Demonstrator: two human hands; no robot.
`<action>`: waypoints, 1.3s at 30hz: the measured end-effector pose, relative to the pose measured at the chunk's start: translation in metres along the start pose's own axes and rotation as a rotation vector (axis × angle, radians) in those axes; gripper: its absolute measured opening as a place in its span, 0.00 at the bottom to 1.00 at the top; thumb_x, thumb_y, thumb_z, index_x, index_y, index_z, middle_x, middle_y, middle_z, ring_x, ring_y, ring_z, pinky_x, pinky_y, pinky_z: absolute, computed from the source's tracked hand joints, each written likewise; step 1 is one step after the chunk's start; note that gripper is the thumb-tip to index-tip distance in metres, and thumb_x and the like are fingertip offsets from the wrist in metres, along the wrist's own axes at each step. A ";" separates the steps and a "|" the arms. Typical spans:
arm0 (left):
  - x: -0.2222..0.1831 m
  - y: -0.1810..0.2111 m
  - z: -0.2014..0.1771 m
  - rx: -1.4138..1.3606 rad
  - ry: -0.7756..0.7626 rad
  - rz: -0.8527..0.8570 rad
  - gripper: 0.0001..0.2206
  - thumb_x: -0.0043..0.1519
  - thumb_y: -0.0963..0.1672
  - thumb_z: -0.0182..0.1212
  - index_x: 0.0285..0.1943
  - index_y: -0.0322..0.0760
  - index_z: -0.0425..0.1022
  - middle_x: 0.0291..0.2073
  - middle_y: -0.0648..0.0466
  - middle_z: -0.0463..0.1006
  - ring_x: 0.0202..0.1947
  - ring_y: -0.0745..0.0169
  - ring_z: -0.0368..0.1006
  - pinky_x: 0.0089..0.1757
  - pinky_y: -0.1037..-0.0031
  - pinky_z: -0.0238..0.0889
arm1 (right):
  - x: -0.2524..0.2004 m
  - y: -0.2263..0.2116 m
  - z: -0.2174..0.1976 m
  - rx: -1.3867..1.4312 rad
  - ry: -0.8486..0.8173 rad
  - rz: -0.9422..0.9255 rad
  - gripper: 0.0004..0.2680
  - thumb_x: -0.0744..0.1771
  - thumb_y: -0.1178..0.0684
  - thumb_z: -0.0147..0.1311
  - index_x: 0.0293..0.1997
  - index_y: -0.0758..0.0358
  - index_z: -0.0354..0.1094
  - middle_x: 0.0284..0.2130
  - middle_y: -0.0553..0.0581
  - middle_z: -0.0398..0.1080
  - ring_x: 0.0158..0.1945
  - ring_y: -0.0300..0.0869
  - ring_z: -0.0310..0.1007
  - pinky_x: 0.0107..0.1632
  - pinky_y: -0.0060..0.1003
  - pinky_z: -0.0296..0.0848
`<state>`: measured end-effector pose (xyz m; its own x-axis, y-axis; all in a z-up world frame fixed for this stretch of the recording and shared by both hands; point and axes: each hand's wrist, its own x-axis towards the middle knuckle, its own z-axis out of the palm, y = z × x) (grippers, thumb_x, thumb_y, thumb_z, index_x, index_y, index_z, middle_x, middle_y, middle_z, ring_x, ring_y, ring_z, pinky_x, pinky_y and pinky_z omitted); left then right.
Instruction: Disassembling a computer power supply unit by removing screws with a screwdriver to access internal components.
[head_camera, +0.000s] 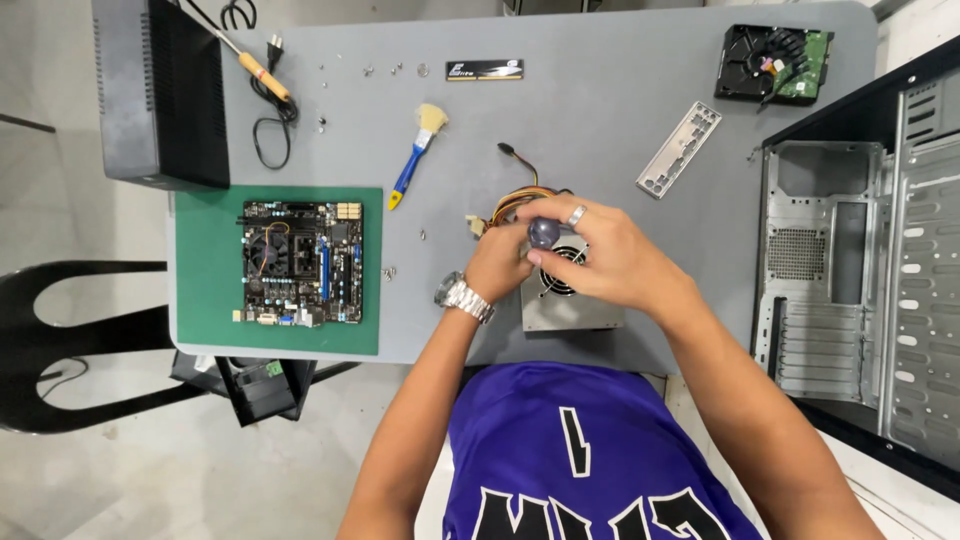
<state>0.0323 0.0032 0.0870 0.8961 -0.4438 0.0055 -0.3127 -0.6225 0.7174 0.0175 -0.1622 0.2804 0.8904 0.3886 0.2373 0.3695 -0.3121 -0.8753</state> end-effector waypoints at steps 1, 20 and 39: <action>0.001 0.004 -0.002 0.002 0.000 0.004 0.05 0.48 0.43 0.61 0.30 0.45 0.71 0.23 0.56 0.75 0.34 0.45 0.75 0.36 0.59 0.68 | 0.001 -0.001 -0.002 -0.001 0.003 -0.002 0.14 0.62 0.57 0.61 0.52 0.61 0.68 0.40 0.60 0.74 0.44 0.52 0.75 0.48 0.43 0.71; -0.001 0.019 -0.013 0.159 0.104 -0.078 0.09 0.50 0.51 0.55 0.29 0.48 0.73 0.20 0.53 0.75 0.28 0.45 0.75 0.29 0.60 0.68 | 0.003 0.014 0.014 0.105 0.093 0.082 0.26 0.58 0.59 0.66 0.61 0.63 0.58 0.42 0.60 0.73 0.47 0.48 0.75 0.53 0.43 0.70; -0.001 0.019 -0.002 0.289 0.055 -0.055 0.09 0.52 0.53 0.52 0.26 0.53 0.69 0.20 0.59 0.74 0.25 0.53 0.75 0.28 0.67 0.68 | -0.004 0.029 0.030 0.077 0.232 0.060 0.17 0.58 0.60 0.66 0.50 0.62 0.71 0.36 0.56 0.76 0.41 0.44 0.77 0.47 0.37 0.73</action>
<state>0.0261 -0.0064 0.1019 0.9273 -0.3739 0.0153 -0.3330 -0.8059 0.4894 0.0168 -0.1469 0.2410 0.9504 0.1594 0.2669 0.3011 -0.2582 -0.9180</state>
